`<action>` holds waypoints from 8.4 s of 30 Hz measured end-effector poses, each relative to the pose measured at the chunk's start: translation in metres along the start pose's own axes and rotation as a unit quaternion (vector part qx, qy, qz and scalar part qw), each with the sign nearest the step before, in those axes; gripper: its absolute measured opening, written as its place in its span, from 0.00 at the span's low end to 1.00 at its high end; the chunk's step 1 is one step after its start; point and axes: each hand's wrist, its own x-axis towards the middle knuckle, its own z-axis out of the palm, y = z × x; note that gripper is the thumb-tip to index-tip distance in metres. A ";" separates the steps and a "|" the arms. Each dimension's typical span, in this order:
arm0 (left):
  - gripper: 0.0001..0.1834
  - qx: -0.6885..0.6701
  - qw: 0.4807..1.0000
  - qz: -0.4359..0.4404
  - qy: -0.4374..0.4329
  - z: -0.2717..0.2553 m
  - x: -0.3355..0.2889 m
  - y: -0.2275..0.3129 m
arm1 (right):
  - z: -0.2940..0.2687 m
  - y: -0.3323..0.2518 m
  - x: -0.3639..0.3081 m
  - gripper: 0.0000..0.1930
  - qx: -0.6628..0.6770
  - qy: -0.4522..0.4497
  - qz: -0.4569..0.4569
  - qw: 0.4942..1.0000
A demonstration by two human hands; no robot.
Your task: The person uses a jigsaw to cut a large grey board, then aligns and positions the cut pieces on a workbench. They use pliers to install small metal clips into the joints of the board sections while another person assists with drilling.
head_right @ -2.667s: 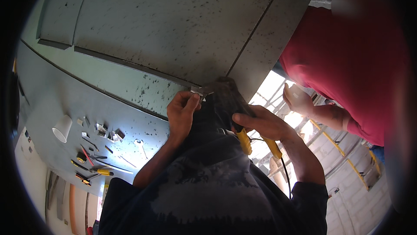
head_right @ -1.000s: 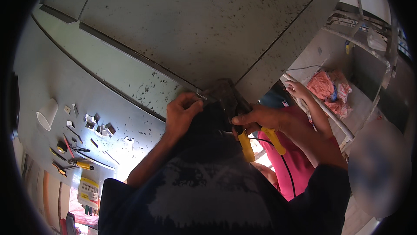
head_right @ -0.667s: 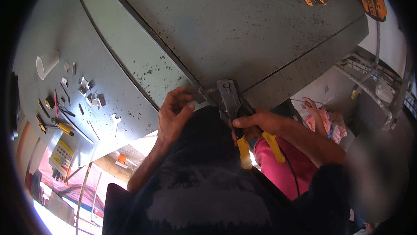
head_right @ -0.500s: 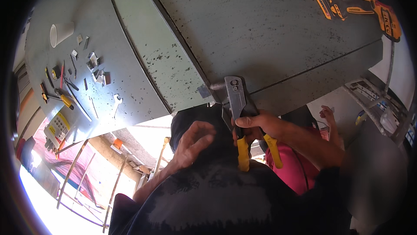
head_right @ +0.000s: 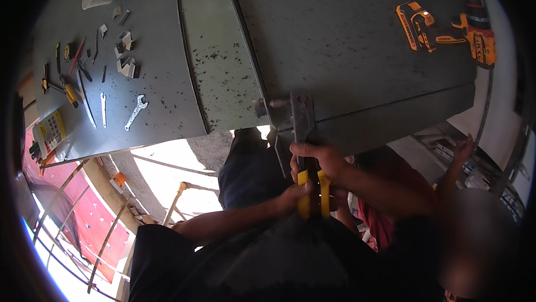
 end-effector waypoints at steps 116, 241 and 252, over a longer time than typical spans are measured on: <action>0.29 0.023 0.927 0.276 0.252 -0.005 0.029 -0.035 | -0.003 0.052 -0.007 0.07 0.052 0.045 -0.041 0.997; 0.15 0.966 -0.210 0.118 0.097 0.136 -0.201 0.735 | 0.539 0.358 0.250 0.18 -0.059 0.523 -0.506 0.683; 0.16 0.947 -0.195 0.200 0.158 0.110 -0.216 0.731 | 0.491 0.300 0.144 0.18 -0.100 0.474 -0.461 0.743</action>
